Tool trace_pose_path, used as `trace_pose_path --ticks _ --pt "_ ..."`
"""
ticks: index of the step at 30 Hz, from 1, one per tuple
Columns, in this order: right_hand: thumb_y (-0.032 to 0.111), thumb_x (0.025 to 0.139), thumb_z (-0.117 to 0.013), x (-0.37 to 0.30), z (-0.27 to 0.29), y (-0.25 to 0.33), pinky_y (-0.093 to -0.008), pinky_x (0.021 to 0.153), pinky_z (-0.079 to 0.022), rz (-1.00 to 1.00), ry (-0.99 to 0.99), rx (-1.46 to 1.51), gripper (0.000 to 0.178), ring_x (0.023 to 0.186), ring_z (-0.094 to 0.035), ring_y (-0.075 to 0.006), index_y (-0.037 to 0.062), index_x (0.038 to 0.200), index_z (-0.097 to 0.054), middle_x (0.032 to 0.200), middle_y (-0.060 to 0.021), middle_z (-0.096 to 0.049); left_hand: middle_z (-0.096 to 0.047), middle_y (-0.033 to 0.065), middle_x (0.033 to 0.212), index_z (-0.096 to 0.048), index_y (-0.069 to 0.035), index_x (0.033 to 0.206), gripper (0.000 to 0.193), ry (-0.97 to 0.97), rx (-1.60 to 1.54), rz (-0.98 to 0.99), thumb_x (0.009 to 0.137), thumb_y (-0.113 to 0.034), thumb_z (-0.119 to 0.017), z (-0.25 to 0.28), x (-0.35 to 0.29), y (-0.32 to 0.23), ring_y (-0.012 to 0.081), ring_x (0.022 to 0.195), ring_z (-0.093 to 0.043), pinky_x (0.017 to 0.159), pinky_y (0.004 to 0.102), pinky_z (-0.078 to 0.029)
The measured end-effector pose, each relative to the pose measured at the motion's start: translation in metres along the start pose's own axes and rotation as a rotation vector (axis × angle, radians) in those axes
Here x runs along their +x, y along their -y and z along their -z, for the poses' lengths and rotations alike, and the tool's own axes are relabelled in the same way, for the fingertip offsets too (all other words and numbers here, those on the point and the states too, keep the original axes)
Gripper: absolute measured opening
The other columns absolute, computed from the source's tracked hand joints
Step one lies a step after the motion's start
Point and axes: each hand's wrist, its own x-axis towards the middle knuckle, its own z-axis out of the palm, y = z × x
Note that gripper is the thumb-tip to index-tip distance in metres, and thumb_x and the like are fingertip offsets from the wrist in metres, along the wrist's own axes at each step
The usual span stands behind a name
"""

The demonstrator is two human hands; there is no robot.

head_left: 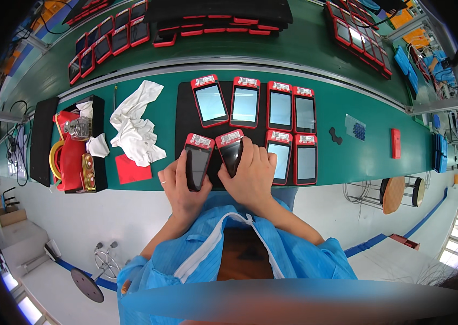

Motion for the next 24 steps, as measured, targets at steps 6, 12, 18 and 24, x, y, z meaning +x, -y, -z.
trace_pose_path --ticks 6,12,18,24 --pt "0.028 0.07 -0.077 -0.001 0.0 -0.001 -0.043 0.08 -0.034 -0.013 0.01 -0.008 0.071 0.086 -0.052 -0.0299 -0.0098 0.124 -0.052 0.1 -0.0175 -0.059 -0.058 0.0168 0.111 -0.05 0.003 0.138 0.081 -0.023 -0.004 -0.012 0.064 -0.008 -0.079 -0.003 0.002 -0.001 0.0307 0.096 -0.051 0.086 0.0432 -0.038" --pt "0.03 0.071 -0.077 0.0 0.002 -0.002 -0.0448 0.081 -0.034 -0.001 0.006 -0.029 0.072 0.092 -0.047 -0.0313 -0.0118 0.123 -0.051 0.104 -0.0193 -0.057 -0.059 0.0161 0.109 -0.052 0.002 0.137 0.079 -0.041 -0.007 -0.027 0.064 -0.009 -0.078 -0.007 0.006 -0.005 0.0303 0.093 -0.052 0.084 0.0422 -0.038" --pt "0.034 0.073 -0.078 0.002 0.015 -0.006 -0.0429 0.074 -0.033 0.023 -0.024 -0.141 0.069 0.084 -0.047 -0.0291 -0.0115 0.12 -0.054 0.089 -0.0157 -0.054 -0.054 0.0164 0.119 -0.052 -0.004 0.14 0.085 0.109 0.071 0.0 0.064 -0.02 -0.085 -0.004 0.013 -0.015 0.032 0.101 -0.05 0.086 0.0441 -0.038" --pt "0.041 0.083 -0.076 0.0 0.044 -0.012 -0.0422 0.083 -0.039 0.041 0.066 -0.169 0.066 0.099 -0.05 -0.0329 -0.0032 0.128 -0.054 0.113 -0.0185 -0.055 -0.054 0.0111 0.112 -0.07 -0.009 0.116 0.042 0.155 -0.133 0.054 0.075 -0.008 -0.08 0.013 0.052 -0.017 0.0295 0.104 -0.047 0.088 0.0399 -0.041"
